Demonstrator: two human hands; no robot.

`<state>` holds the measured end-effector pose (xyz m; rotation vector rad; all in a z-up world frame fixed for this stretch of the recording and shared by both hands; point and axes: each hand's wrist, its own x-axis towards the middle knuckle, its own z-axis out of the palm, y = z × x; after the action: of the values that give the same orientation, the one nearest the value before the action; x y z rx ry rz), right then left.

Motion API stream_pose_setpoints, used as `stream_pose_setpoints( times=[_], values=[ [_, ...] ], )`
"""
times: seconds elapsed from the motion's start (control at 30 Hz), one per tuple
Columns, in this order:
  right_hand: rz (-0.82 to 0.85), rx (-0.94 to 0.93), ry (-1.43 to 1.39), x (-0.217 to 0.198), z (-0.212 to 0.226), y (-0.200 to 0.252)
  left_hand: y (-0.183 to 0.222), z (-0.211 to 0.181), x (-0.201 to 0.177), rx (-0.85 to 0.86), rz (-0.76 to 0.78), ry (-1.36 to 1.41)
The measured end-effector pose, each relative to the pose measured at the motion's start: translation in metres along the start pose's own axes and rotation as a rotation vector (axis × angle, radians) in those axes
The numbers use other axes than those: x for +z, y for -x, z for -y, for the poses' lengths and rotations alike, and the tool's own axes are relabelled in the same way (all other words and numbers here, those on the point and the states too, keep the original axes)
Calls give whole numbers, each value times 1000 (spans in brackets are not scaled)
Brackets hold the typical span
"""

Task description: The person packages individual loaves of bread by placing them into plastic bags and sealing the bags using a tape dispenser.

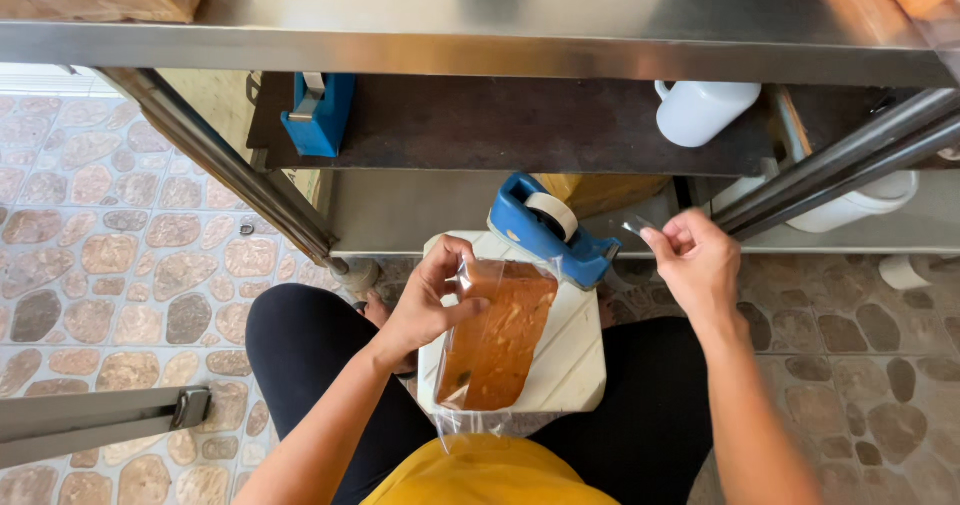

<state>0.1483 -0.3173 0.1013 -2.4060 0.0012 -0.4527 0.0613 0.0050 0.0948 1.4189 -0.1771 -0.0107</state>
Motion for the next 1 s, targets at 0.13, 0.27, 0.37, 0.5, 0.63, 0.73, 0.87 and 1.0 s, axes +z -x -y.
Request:
stream_pose_setpoints(
  times=[0.13, 0.27, 0.37, 0.5, 0.63, 0.73, 0.87, 1.0],
  values=[
    [251, -415, -163, -61, 132, 13, -1, -37, 10, 24, 85, -15],
    [482, -868, -71, -58, 170, 20, 0, -41, 17, 62, 119, -153],
    [529, -989, 32, -44, 172, 23, 5, -44, 20, 86, 113, -165],
    [610, -1000, 154, -29, 168, 18, 12, -49, 26, 158, 137, -178],
    [857, -780, 193, -33, 183, -4, 18, -54, 30, 180, 166, -151],
    [1275, -377, 199, -11, 173, -22, 19, -61, 36, 181, 219, -65],
    [1611, 0, -288, 47, 112, -20, 17, -72, 34, 226, 276, -65],
    [1528, 279, -729, 82, 81, 4, 17, -63, 19, 257, 262, -73]
  ],
)
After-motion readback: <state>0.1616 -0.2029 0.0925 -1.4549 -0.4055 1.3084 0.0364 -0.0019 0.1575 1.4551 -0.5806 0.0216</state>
